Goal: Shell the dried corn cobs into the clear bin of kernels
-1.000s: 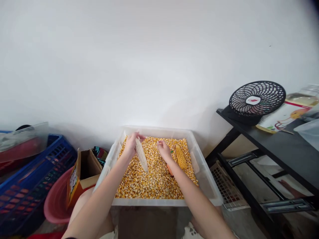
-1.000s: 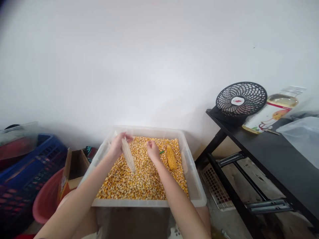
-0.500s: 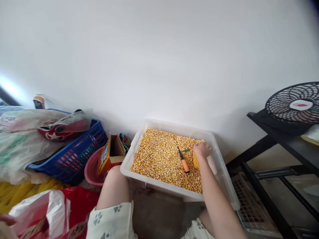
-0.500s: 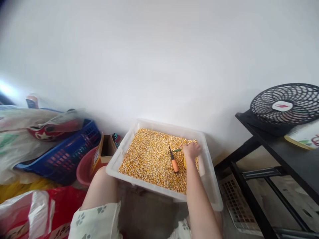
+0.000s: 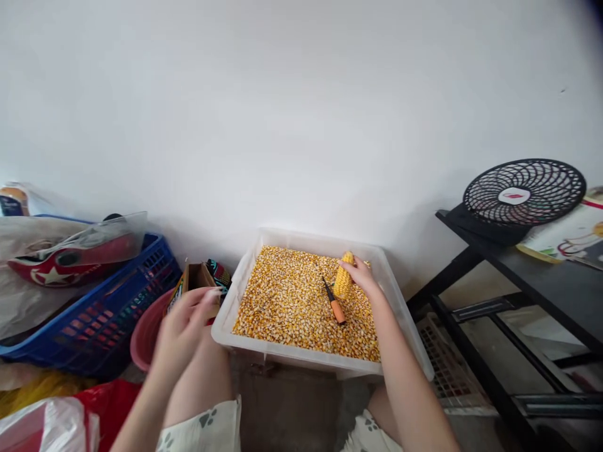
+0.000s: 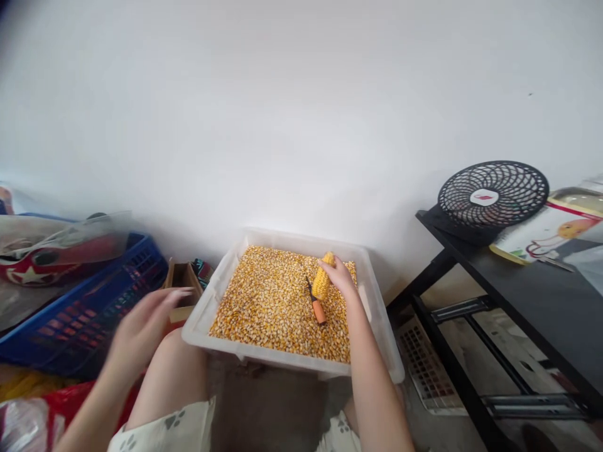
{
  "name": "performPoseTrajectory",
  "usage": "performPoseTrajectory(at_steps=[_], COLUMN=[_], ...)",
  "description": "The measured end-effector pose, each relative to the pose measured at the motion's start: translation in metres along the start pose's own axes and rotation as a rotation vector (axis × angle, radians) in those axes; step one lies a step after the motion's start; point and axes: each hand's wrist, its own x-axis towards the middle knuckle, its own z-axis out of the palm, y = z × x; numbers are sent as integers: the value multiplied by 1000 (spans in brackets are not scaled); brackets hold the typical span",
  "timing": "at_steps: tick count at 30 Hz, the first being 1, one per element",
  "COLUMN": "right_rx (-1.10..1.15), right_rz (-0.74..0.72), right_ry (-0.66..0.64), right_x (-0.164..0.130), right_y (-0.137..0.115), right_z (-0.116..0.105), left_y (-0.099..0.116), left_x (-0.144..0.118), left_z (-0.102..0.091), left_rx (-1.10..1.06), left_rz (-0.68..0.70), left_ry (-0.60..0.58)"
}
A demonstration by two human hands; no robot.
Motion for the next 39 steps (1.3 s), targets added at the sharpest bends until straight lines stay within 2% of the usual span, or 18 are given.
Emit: performPoseTrajectory(at_steps=[2,4,6,8,10,11,12,14,15,17,19,22,27,30,32,34,36,39], right_rx=[252,390,463,475,304,121,-115,-586,-736,-762,-739,-721,-741,-645,-483,-188,75,300], right_rz=[-53,-94,-83,18,85,101,101,177,233,224,181,129,83,62,59,79,76,21], right_ry=[-163,-228,-260,-318,-293,-273,-322,-603,-729,-739,-691,-635,-614,-618,-583,-518,-419,-333], right_x=[-13,-25,-29,-22,-10,-3,2,8,8,6,3,1,1,5,8,11,10,2], right_y=[-30,-55,-68,-67,-53,-42,-31,-7,4,21,30,35,28,19,12,5,-3,-17], right_z=[16,34,47,50,45,41,38,35,34,36,40,45,45,29,18,13,18,40], left_y=[12,19,16,5,-8,-14,-18,-22,-21,-18,-17,-25,-49,-49,-45,-39,-34,-27], left_x=[12,18,24,36,52,63,74,96,107,126,141,154,158,156,152,144,132,114], left_z=[63,120,163,190,205,210,213,218,220,227,233,239,230,220,217,219,225,235], left_rx=[-134,-261,-421,-605,-650,-656,-668,-686,-708,-744,-752,-797,-866,-820,-762,-684,-651,-721], left_rz=[-22,-124,-207,-283,-417,-483,-524,-556,-570,-613,-662,-665,-653,-641,-669,-706,-733,-767], left_ry=[-327,-575,-772,-870,-803,-754,-722,-679,-682,-645,-581,-515,-485,-579,-732,-903,-1008,-1031])
